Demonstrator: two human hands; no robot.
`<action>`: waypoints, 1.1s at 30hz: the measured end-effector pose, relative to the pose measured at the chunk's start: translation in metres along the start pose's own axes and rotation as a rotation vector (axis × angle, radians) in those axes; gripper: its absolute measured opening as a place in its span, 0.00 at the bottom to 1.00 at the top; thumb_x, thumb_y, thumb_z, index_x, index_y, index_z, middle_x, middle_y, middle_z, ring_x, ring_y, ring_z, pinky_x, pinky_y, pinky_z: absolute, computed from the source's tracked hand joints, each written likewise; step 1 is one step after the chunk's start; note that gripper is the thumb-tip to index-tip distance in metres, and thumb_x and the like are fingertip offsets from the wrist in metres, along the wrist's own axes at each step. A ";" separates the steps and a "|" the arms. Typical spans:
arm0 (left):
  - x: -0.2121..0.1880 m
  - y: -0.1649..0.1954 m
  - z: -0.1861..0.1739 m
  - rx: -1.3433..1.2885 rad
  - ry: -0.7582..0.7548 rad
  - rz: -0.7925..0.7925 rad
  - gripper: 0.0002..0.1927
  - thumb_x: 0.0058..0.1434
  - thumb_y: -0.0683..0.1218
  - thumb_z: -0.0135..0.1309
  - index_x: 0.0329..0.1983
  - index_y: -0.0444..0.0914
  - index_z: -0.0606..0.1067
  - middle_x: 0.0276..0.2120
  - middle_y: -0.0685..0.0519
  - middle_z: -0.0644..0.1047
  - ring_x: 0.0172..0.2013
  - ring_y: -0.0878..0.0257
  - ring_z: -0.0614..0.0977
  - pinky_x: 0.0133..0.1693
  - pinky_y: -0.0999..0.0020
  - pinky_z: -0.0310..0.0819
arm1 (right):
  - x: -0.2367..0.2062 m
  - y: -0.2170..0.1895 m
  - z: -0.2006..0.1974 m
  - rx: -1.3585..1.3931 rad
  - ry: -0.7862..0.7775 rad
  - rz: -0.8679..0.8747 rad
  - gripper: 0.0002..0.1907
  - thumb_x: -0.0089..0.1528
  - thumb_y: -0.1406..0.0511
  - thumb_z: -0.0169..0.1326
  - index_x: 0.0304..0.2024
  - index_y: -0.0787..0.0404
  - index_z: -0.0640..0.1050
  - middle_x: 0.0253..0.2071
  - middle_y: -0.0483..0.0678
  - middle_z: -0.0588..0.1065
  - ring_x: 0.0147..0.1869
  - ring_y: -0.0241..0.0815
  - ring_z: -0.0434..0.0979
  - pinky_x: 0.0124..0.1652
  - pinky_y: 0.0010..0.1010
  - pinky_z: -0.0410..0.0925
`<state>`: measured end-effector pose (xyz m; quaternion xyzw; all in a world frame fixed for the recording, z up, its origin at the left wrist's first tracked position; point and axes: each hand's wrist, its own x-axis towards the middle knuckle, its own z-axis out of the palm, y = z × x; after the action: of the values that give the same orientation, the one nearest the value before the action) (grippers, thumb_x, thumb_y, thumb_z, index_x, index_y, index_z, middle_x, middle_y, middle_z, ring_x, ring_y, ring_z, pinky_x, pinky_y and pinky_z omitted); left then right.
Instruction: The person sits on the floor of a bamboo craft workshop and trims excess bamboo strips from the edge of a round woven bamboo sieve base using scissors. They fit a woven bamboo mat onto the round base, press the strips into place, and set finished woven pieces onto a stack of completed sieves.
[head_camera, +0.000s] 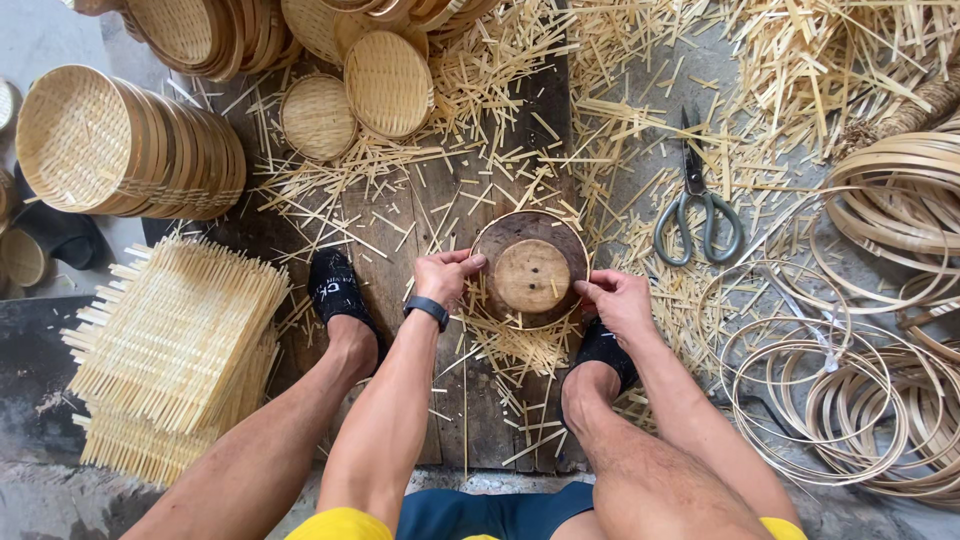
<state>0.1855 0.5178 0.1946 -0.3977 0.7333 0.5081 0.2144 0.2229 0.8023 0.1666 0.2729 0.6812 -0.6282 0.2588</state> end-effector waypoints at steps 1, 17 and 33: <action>-0.001 0.003 0.002 -0.004 0.008 -0.058 0.19 0.50 0.47 0.71 0.44 0.35 0.85 0.33 0.47 0.85 0.27 0.64 0.80 0.33 0.65 0.75 | 0.000 -0.001 -0.002 0.028 -0.004 0.011 0.09 0.58 0.70 0.64 0.41 0.67 0.83 0.31 0.48 0.81 0.30 0.36 0.79 0.31 0.27 0.74; -0.055 -0.071 0.052 -0.706 -0.146 -0.242 0.14 0.63 0.37 0.58 0.52 0.34 0.76 0.40 0.50 0.81 0.36 0.62 0.83 0.33 0.65 0.80 | -0.014 -0.005 0.011 0.131 -0.049 0.127 0.12 0.59 0.69 0.63 0.39 0.76 0.80 0.33 0.55 0.80 0.32 0.46 0.81 0.29 0.35 0.78; -0.100 0.043 0.000 -0.193 -0.291 0.842 0.29 0.69 0.59 0.56 0.66 0.37 0.74 0.56 0.41 0.79 0.56 0.54 0.80 0.58 0.61 0.74 | -0.047 -0.085 0.034 -0.037 -0.160 -0.261 0.58 0.45 0.58 0.73 0.68 0.68 0.54 0.56 0.57 0.71 0.60 0.48 0.75 0.57 0.41 0.72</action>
<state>0.2104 0.5615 0.2909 -0.0076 0.7427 0.6676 0.0519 0.1974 0.7610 0.2576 0.1262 0.6995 -0.6635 0.2335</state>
